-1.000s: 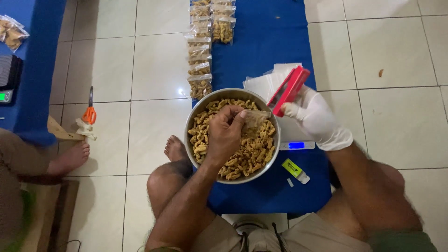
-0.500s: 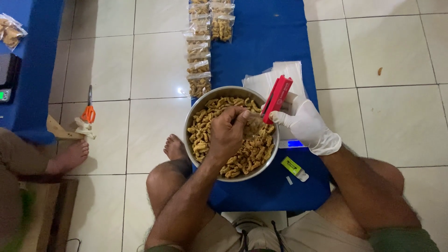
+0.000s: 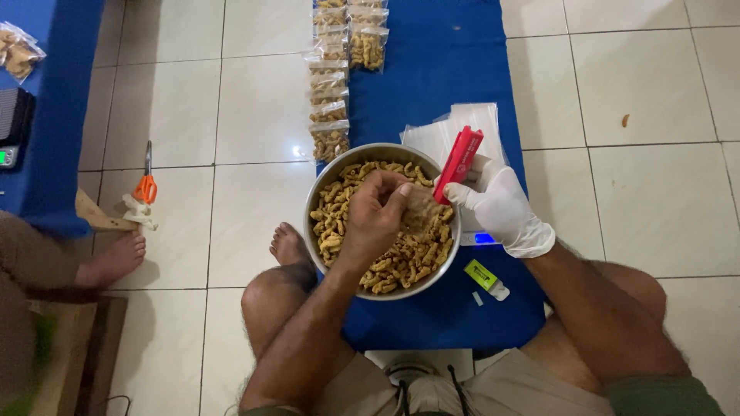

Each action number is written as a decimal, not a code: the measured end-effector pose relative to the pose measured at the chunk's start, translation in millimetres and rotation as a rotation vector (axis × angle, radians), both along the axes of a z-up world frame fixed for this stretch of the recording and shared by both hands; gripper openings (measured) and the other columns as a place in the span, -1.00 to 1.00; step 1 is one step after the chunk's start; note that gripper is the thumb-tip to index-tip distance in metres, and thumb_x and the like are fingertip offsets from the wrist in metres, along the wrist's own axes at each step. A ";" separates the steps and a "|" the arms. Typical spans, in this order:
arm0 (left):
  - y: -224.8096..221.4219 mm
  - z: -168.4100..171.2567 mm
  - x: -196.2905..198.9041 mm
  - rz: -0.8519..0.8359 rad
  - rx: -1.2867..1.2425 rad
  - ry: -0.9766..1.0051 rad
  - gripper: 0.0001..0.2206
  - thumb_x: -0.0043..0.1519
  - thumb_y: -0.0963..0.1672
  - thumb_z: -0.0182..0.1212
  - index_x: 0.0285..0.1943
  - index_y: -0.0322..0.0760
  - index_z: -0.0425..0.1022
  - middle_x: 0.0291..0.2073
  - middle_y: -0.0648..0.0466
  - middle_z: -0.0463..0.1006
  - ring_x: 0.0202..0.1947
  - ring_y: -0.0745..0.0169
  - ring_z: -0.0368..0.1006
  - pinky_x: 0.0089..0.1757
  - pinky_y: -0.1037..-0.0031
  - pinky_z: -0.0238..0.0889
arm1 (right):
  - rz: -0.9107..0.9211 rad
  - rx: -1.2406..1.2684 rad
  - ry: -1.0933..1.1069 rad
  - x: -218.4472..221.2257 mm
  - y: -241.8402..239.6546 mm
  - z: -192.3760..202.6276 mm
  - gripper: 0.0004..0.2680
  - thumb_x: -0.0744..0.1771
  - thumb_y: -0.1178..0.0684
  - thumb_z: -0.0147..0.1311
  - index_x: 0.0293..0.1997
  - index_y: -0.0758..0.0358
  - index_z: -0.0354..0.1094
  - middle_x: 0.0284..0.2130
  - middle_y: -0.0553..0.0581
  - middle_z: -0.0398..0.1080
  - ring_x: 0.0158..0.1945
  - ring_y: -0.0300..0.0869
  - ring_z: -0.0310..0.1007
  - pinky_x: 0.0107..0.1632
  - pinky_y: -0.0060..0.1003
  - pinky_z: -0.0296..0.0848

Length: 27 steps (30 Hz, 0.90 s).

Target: Manually filling small plastic bags with snacks from a bowl, weighing them on a digital scale, and sealing them with a hand tool.

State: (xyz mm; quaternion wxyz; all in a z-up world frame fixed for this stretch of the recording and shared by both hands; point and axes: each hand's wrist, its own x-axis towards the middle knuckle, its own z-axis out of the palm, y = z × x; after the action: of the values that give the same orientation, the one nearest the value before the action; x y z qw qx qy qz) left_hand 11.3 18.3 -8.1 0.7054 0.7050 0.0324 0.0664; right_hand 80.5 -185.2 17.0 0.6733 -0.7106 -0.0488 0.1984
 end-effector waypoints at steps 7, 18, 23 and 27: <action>2.8 5.9 -2.2 0.040 -0.020 0.015 -0.87 0.49 -0.20 0.11 -0.02 -0.43 0.55 -0.32 -0.15 0.57 -0.35 0.24 0.45 -0.33 0.32 0.34 | 0.007 0.012 0.018 1.3 0.4 1.0 -0.62 0.29 0.13 0.31 0.21 0.35 0.32 -0.12 0.28 0.50 -0.10 -0.14 0.51 -0.09 -0.21 0.57; -15.0 2.0 -4.2 0.050 0.030 -0.049 -0.91 0.39 -0.23 0.28 -0.16 -0.43 0.63 -0.47 -0.15 0.58 -0.43 0.20 0.54 -0.39 0.39 0.40 | -0.048 0.065 0.046 -13.5 13.7 14.5 -0.57 0.26 0.14 0.36 0.25 0.28 0.31 -0.11 0.23 0.52 -0.12 -0.20 0.51 -0.10 -0.20 0.59; -15.8 -0.7 -5.5 0.055 0.012 -0.044 -0.90 0.39 -0.23 0.29 -0.17 -0.42 0.65 -0.48 -0.14 0.58 -0.44 0.25 0.54 -0.40 0.42 0.40 | -0.032 0.073 0.048 -13.8 13.1 11.5 -0.58 0.26 0.14 0.36 0.24 0.27 0.32 -0.11 0.24 0.53 -0.11 -0.18 0.53 -0.09 -0.21 0.59; -14.3 4.3 -5.3 0.043 0.019 -0.062 -0.89 0.39 -0.24 0.28 -0.19 -0.43 0.65 -0.51 -0.12 0.56 -0.47 0.29 0.48 -0.41 0.46 0.36 | -0.047 0.117 0.084 -14.6 12.3 12.7 -0.59 0.26 0.14 0.35 0.23 0.29 0.32 -0.12 0.24 0.53 -0.13 -0.20 0.52 -0.11 -0.22 0.58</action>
State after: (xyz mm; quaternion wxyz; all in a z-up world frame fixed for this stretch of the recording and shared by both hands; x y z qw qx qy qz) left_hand 6.0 4.0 -3.8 0.6975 0.7086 0.0251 0.1037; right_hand 65.8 -172.9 29.7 0.7196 -0.6620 -0.0153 0.2091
